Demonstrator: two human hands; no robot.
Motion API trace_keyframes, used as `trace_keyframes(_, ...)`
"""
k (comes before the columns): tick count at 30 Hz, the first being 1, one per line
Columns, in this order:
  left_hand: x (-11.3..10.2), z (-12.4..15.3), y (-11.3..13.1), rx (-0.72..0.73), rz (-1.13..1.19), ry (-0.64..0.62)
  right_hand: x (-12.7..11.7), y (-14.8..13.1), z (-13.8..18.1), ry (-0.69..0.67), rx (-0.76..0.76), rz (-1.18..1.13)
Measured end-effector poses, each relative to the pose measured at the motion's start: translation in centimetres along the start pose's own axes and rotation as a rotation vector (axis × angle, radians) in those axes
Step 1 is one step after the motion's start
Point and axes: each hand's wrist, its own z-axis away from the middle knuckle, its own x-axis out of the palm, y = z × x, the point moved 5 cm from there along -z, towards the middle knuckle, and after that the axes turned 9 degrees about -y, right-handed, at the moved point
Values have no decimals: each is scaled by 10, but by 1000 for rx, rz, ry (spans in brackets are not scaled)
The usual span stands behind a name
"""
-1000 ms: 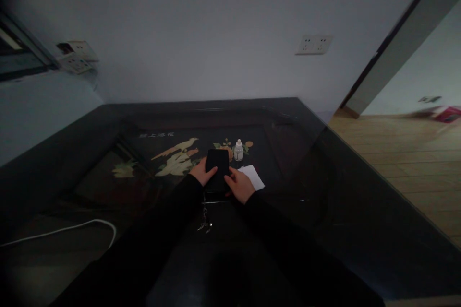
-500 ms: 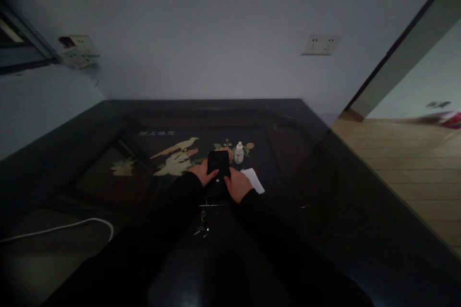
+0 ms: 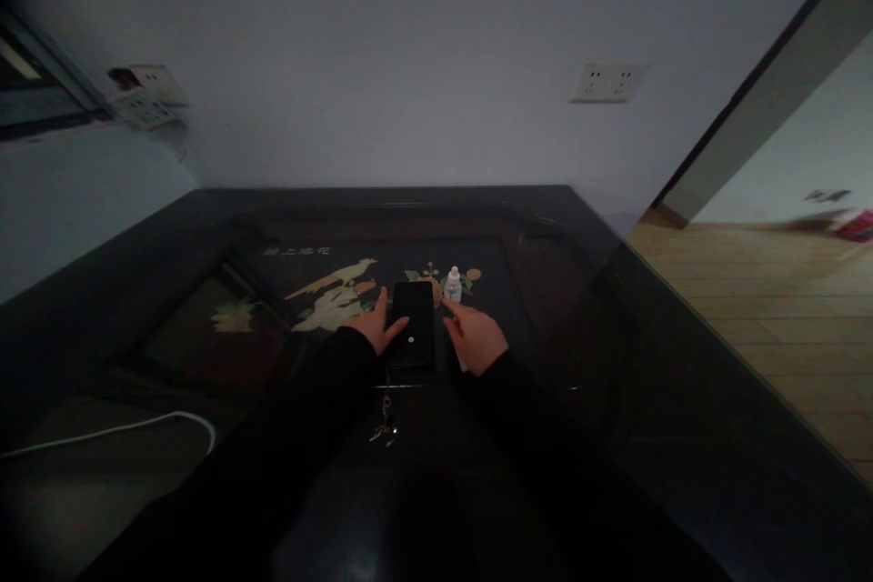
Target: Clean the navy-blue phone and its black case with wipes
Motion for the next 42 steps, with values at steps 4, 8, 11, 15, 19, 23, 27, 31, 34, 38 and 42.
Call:
trace_keyframes(4,13,17,-8,321,121,294,-10,41,38,181,-305,31)
trace_keyframes(8,44,19,-11,448,60,366,18,59,57,98,-401,161)
trace_keyframes(11,53,13,-9,455,23,320,31,52,50,73,-346,193)
trace_keyframes(15,51,12,-9,433,-16,289,37,33,35,83,-300,201)
trace_keyframes(19,47,15,-9,427,-8,294,41,19,32,93,-276,158)
trace_keyframes(23,44,18,-7,409,15,237,27,21,29,138,-261,4)
trace_keyframes(27,40,19,-5,401,39,224,1,47,2,288,-146,-155)
trace_keyframes(31,41,18,-5,409,61,228,-2,61,-38,295,-121,-169)
trace_keyframes(34,42,17,-6,412,57,220,6,63,-57,312,-87,-179)
trace_keyframes(38,41,19,-6,412,54,229,16,61,-64,330,-56,-191)
trace_keyframes(42,39,21,-5,408,62,232,20,59,-61,340,-66,-196)
